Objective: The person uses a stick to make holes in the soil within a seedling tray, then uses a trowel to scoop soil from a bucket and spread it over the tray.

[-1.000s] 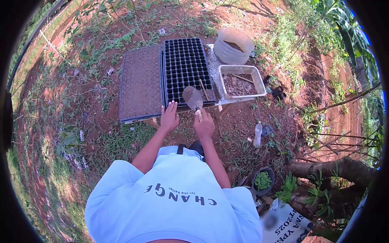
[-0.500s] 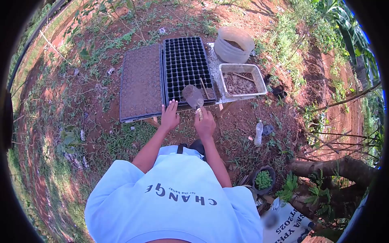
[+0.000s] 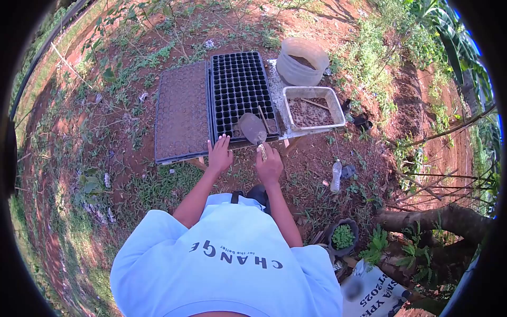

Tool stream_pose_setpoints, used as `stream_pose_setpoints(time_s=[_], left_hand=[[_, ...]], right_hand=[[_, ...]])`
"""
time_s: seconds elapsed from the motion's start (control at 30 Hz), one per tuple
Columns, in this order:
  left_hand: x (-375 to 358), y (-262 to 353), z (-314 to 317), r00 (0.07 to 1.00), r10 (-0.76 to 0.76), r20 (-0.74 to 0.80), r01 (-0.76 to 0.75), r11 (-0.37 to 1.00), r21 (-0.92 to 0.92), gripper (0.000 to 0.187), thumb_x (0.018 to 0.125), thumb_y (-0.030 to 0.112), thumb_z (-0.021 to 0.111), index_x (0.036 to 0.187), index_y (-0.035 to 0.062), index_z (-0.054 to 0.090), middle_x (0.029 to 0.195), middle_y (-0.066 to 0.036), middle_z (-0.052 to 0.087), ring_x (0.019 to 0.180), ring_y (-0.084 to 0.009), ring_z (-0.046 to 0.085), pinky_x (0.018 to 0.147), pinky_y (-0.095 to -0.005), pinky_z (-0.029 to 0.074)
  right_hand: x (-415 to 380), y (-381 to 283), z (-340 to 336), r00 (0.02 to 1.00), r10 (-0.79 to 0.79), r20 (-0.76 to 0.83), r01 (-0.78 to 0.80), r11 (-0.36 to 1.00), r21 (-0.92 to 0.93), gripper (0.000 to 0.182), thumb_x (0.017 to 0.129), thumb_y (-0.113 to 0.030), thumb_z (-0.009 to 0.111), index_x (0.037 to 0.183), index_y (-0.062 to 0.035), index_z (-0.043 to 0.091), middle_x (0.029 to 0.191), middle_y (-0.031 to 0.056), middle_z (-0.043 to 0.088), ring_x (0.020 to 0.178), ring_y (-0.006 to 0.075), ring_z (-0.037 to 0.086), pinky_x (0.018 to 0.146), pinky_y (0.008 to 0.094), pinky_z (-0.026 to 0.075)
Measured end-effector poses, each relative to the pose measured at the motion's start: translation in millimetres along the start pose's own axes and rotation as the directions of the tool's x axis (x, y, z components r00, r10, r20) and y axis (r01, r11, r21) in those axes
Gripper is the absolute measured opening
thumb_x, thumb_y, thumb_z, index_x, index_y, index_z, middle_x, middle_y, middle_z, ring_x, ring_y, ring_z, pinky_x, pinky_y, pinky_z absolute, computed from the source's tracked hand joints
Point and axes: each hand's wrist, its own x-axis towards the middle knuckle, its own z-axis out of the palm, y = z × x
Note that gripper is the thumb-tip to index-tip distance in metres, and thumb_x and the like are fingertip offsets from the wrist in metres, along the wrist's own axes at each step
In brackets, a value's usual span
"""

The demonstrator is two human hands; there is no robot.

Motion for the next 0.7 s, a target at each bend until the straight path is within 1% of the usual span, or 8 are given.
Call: stream_pose_setpoints(time_s=[0.1,0.17,0.2,0.27,0.3,0.37,0.57,0.7], left_hand=[[3,1,-2,1.0,-0.027,0.003,0.027,1.0,0.003,0.059,0.086,0.02,0.051,0.143,0.0059,0.04,0.15,-0.011,0.038,0.141,-0.0233,0.033,0.115,-0.0631,0.007],[6,1,-5,0.998,-0.06,-0.008,0.059,0.998,-0.032,0.053,0.088,0.022,0.051,0.139,0.0071,0.045,0.144,-0.01,0.045,0.138,-0.0243,0.037,0.113,-0.0663,0.008],[8,2,-5,0.998,-0.055,-0.008,0.055,0.998,-0.032,0.053,0.088,0.022,0.051,0.139,0.0071,0.045,0.144,-0.01,0.045,0.138,-0.0243,0.037,0.113,-0.0663,0.008],[12,6,-10,0.992,-0.109,-0.066,0.103,0.991,-0.091,0.046,0.089,0.022,0.051,0.132,0.0095,0.051,0.135,-0.008,0.052,0.134,-0.0264,0.04,0.112,-0.0669,0.012],[15,7,-14,0.993,-0.1,-0.064,0.094,0.992,-0.089,0.046,0.089,0.022,0.051,0.132,0.0095,0.051,0.135,-0.008,0.052,0.134,-0.0264,0.04,0.112,-0.0669,0.012],[23,9,-21,0.986,-0.086,-0.144,0.061,0.983,-0.174,0.038,0.089,0.021,0.052,0.125,0.011,0.055,0.129,-0.008,0.055,0.131,-0.0279,0.042,0.11,-0.0669,0.017],[60,24,-46,0.956,-0.036,-0.292,-0.036,0.971,-0.236,0.025,0.088,0.017,0.056,0.111,0.0105,0.062,0.117,-0.008,0.06,0.122,-0.0284,0.048,0.107,-0.0523,0.03],[98,49,-50,0.92,0.033,-0.39,-0.159,0.943,-0.294,0.018,0.085,0.011,0.059,0.103,0.0072,0.064,0.109,-0.013,0.064,0.113,-0.0342,0.055,0.103,-0.0426,0.039]], right_hand=[[7,8,5,0.995,0.087,-0.049,-0.078,0.983,0.166,0.031,0.088,-0.025,0.066,0.115,-0.009,0.066,0.096,0.0148,0.067,0.088,0.0344,0.066,0.076,0.0418,0.052],[12,11,5,0.947,0.318,0.04,-0.31,0.879,0.362,0.032,0.088,-0.026,0.067,0.112,-0.0051,0.068,0.1,0.0164,0.07,0.093,0.0304,0.068,0.082,0.0379,0.051],[14,12,5,0.947,0.32,0.036,-0.311,0.879,0.362,0.032,0.088,-0.026,0.067,0.112,-0.0051,0.068,0.1,0.0164,0.07,0.093,0.0304,0.068,0.082,0.0379,0.051],[21,12,5,0.955,0.288,-0.066,-0.238,0.882,0.407,0.03,0.089,-0.023,0.069,0.111,-0.0032,0.068,0.09,0.0102,0.071,0.082,0.0165,0.067,0.074,0.0313,0.051],[24,13,4,0.953,0.294,-0.073,-0.24,0.881,0.408,0.03,0.089,-0.023,0.069,0.111,-0.0032,0.068,0.09,0.0102,0.071,0.082,0.0165,0.067,0.074,0.0313,0.051],[33,9,-4,0.867,0.475,0.15,-0.485,0.734,0.475,0.034,0.089,-0.027,0.068,0.112,-0.0021,0.068,0.102,0.0136,0.071,0.094,0.0215,0.067,0.085,0.0329,0.05],[63,23,3,0.848,0.516,0.121,-0.477,0.644,0.598,0.03,0.09,-0.023,0.067,0.112,-0.0017,0.068,0.102,0.0115,0.071,0.095,0.0172,0.065,0.085,0.0307,0.049],[89,42,-12,0.839,0.534,0.103,-0.44,0.555,0.706,0.028,0.091,-0.02,0.066,0.111,-0.0001,0.068,0.098,0.0083,0.07,0.09,0.0137,0.064,0.081,0.0289,0.05]])
